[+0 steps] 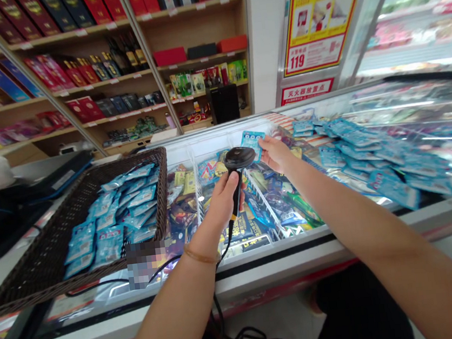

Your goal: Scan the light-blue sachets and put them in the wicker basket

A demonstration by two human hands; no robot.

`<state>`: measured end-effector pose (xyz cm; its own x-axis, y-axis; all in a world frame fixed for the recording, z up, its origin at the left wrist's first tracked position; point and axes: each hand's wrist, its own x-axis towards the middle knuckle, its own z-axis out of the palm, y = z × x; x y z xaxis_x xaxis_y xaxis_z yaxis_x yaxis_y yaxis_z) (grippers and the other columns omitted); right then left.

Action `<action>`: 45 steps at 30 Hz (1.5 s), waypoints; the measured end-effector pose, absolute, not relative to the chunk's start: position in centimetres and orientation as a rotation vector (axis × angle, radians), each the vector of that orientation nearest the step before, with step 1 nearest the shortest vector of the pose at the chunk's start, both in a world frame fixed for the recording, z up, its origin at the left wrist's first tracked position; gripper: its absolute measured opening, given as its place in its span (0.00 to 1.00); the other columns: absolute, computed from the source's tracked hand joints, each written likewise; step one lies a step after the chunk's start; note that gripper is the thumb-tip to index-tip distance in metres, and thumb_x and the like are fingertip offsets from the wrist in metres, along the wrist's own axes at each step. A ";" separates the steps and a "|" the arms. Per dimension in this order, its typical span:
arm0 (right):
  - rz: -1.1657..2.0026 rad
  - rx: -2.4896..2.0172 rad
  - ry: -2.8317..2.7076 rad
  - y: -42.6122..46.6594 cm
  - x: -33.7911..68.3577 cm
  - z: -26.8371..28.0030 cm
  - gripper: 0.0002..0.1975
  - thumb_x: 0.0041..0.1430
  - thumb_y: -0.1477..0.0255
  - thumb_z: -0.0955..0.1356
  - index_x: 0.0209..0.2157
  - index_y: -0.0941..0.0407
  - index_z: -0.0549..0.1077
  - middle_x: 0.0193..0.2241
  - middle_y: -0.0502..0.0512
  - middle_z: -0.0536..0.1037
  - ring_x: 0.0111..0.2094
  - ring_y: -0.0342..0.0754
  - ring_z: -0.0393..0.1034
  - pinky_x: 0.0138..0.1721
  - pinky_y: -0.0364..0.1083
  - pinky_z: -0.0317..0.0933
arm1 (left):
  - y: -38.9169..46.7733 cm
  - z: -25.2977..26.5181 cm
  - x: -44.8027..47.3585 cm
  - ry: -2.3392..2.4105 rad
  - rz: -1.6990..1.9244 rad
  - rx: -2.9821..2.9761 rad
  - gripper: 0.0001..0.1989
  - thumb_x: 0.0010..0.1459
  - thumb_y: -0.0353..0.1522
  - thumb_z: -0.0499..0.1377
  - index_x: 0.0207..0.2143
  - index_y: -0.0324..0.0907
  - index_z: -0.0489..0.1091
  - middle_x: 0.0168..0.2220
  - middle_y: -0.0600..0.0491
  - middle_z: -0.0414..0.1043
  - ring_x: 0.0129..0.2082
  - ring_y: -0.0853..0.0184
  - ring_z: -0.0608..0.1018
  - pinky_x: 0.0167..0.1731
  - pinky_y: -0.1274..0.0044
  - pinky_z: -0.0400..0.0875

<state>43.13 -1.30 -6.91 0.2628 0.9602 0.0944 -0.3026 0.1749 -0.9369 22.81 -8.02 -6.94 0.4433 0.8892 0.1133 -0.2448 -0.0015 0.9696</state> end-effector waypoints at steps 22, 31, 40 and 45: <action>0.976 -0.873 -0.960 -1.4 44.2 -6.0 0.13 0.59 0.60 0.72 0.43 0.51 0.73 0.29 0.49 0.80 0.38 0.49 0.79 0.41 0.49 0.74 | -8.4 -7.8 23.6 0.605 0.974 1.338 0.25 0.52 0.54 0.63 0.36 0.42 0.66 0.28 0.57 0.68 0.16 0.75 0.68 0.12 0.79 0.59; 1.014 -0.748 -0.945 -1.0 44.5 -6.3 0.10 0.58 0.64 0.74 0.40 0.50 0.74 0.26 0.46 0.79 0.36 0.47 0.78 0.39 0.46 0.72 | -8.3 -7.8 23.5 0.602 0.983 1.349 0.25 0.52 0.54 0.63 0.35 0.42 0.67 0.28 0.57 0.68 0.16 0.76 0.67 0.12 0.79 0.60; 1.045 -0.744 -0.883 -1.1 44.3 -6.5 0.06 0.59 0.68 0.72 0.35 0.52 0.72 0.23 0.45 0.76 0.33 0.45 0.77 0.37 0.44 0.72 | -8.6 -7.6 23.6 0.639 0.986 1.341 0.24 0.52 0.52 0.63 0.35 0.42 0.66 0.27 0.57 0.68 0.16 0.76 0.67 0.13 0.80 0.59; 1.053 -0.877 -0.747 -0.4 42.6 -6.2 0.07 0.58 0.73 0.70 0.30 0.54 0.67 0.20 0.44 0.72 0.28 0.44 0.75 0.34 0.44 0.72 | -9.0 -5.5 23.3 0.864 1.074 1.304 0.21 0.55 0.51 0.61 0.34 0.43 0.64 0.26 0.58 0.66 0.15 0.76 0.66 0.12 0.81 0.60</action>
